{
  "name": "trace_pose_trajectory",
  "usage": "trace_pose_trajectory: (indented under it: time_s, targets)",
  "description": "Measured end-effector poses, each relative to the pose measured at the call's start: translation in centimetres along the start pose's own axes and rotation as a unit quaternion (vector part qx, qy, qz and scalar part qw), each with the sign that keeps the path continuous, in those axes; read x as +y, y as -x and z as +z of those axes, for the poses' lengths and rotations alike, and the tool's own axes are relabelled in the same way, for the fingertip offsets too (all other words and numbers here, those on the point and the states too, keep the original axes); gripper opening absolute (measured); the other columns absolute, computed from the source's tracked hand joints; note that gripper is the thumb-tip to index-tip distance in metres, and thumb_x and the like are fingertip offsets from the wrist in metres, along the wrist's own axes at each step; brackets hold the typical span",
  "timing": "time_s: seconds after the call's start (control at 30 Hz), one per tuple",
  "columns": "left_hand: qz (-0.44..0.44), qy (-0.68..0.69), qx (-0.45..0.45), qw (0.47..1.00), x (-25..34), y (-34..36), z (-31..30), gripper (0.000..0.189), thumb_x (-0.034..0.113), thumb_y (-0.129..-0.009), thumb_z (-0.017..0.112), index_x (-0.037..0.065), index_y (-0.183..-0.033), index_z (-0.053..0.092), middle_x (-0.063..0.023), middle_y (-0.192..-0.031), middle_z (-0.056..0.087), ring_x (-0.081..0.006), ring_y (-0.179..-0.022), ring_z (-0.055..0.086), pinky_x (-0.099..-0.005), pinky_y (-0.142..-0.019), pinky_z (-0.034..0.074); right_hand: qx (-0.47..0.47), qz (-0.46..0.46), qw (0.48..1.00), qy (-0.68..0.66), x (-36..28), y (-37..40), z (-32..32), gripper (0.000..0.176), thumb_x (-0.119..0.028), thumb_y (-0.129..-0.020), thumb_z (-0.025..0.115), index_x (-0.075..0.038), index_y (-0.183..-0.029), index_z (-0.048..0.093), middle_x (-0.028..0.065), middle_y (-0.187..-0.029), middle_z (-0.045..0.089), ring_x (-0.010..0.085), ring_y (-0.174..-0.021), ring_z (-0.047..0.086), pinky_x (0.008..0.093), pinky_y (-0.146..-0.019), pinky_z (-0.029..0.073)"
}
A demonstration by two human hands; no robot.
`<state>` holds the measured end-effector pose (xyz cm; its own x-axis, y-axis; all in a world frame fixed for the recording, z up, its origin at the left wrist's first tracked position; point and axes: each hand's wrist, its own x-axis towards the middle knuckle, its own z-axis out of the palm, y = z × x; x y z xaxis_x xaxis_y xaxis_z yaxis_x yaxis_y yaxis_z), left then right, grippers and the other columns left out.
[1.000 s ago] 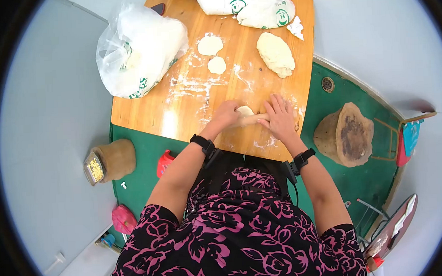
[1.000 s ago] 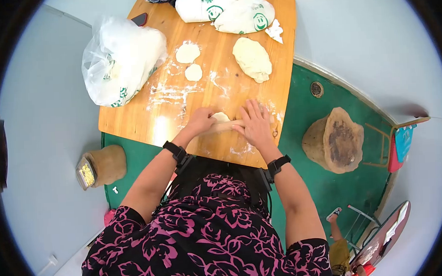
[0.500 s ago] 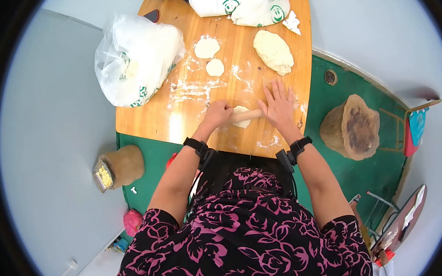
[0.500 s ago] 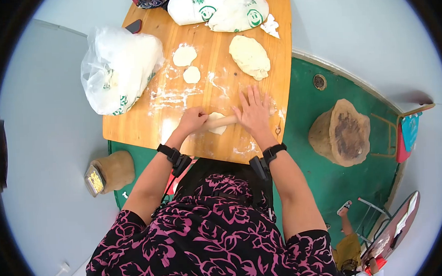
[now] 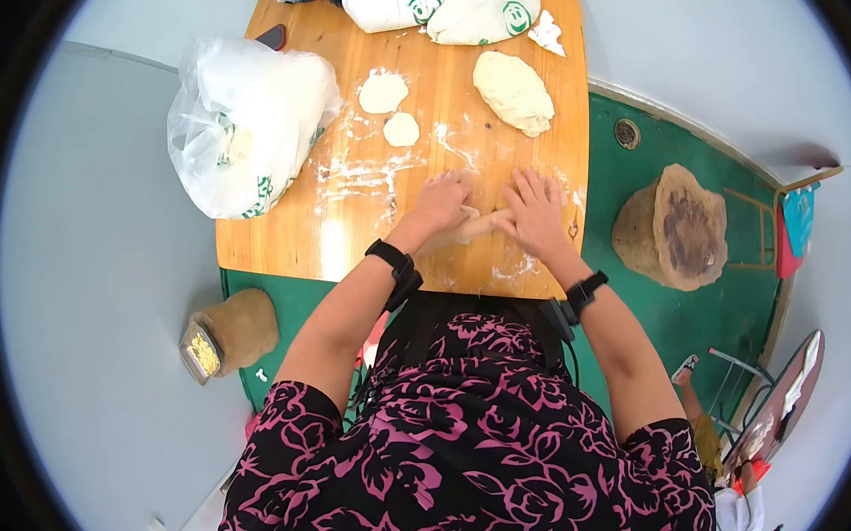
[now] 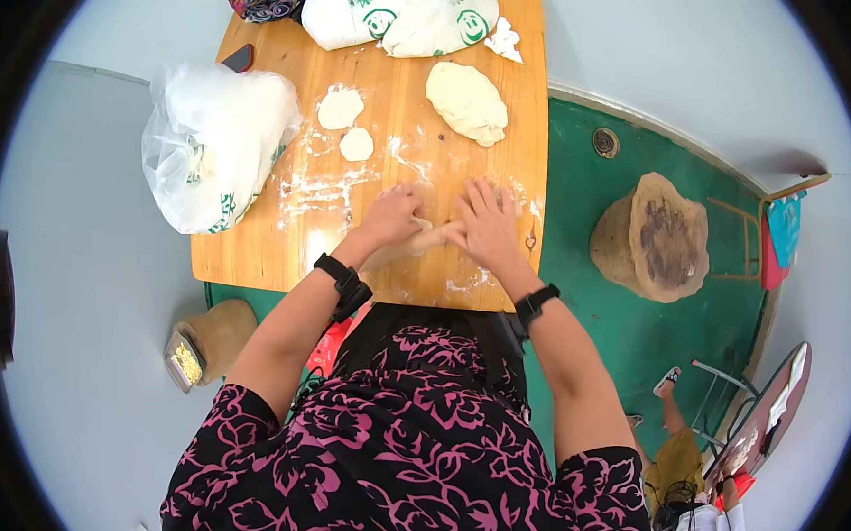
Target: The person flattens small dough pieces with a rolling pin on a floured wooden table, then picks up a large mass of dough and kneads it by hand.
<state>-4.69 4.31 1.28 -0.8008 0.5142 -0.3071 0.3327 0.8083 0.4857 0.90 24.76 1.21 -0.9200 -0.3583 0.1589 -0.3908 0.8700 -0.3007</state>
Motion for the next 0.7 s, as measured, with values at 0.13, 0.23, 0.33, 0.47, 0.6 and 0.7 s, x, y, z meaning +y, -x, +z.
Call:
trace_pose_trajectory:
  time_s: [0.13, 0.23, 0.33, 0.47, 0.6, 0.7]
  targets:
    - [0.005, 0.008, -0.04, 0.999, -0.2, -0.2, -0.6, 0.017, 0.018, -0.069, 0.068, 0.008, -0.081, 0.062, -0.0106, -0.092, 0.06, -0.0272, -0.094, 0.056, -0.0366, -0.079, 0.044, -0.023, -0.04, 0.999, -0.013, 0.4, 5.0, 0.0, 0.045, -0.032, -0.066, 0.071, -0.005, -0.098, 0.056, 0.0127, -0.122, 0.051, 0.0282, -0.121, 0.042, 0.0482, -0.101, 0.028]
    - [-0.079, 0.177, -0.11, 0.975, 0.2, -0.5, -1.5, 0.017, 0.014, -0.069, 0.07, 0.005, -0.08, 0.061, -0.0101, -0.082, 0.061, -0.0248, -0.078, 0.06, -0.0324, -0.066, 0.047, -0.009, -0.032, 0.998, -0.044, 0.2, 6.6, -0.4, 0.045, -0.026, -0.059, 0.075, -0.006, -0.094, 0.055, 0.0112, -0.119, 0.053, 0.0273, -0.118, 0.045, 0.0466, -0.101, 0.029]
    - [-0.094, 0.418, -0.115, 0.896, -0.9, -0.3, 0.0, 0.019, 0.013, -0.07, 0.07, 0.002, -0.084, 0.062, -0.011, -0.077, 0.062, -0.0205, -0.068, 0.06, -0.0301, -0.06, 0.047, -0.002, -0.023, 0.998, -0.05, 0.2, 6.7, -0.7, 0.045, -0.027, -0.06, 0.075, -0.005, -0.095, 0.055, 0.0103, -0.119, 0.053, 0.0267, -0.12, 0.044, 0.0468, -0.103, 0.028]
    - [-0.1, 0.272, -0.118, 0.95, -2.2, -0.2, 0.9, 0.021, 0.013, -0.069, 0.069, 0.001, -0.086, 0.064, -0.0106, -0.076, 0.063, -0.0182, -0.066, 0.06, -0.0293, -0.062, 0.048, -0.007, -0.029, 0.999, -0.036, -0.2, 4.9, -0.6, 0.047, -0.031, -0.063, 0.073, -0.005, -0.098, 0.056, 0.0111, -0.121, 0.051, 0.0264, -0.122, 0.041, 0.0467, -0.104, 0.026]
    - [-0.09, 0.158, -0.076, 0.98, -1.2, 0.3, -0.2, 0.02, 0.018, -0.069, 0.069, 0.002, -0.081, 0.065, -0.0113, -0.073, 0.063, -0.0206, -0.067, 0.062, -0.0308, -0.063, 0.049, 0.008, -0.025, 1.0, -0.005, -0.2, 1.8, 0.0, 0.053, -0.047, -0.073, 0.062, -0.004, -0.104, 0.057, 0.0135, -0.125, 0.049, 0.0278, -0.124, 0.039, 0.0499, -0.104, 0.023]
    - [-0.09, 0.099, -0.047, 0.99, -0.7, -0.2, 0.4, 0.023, 0.023, -0.069, 0.068, 0.002, -0.078, 0.065, -0.0134, -0.073, 0.064, -0.0256, -0.07, 0.062, -0.0342, -0.064, 0.049, -0.003, -0.02, 0.999, 0.027, 0.8, -1.1, 0.4, 0.059, -0.055, -0.078, 0.053, -0.004, -0.108, 0.056, 0.0146, -0.128, 0.046, 0.0288, -0.126, 0.037, 0.0524, -0.104, 0.021]
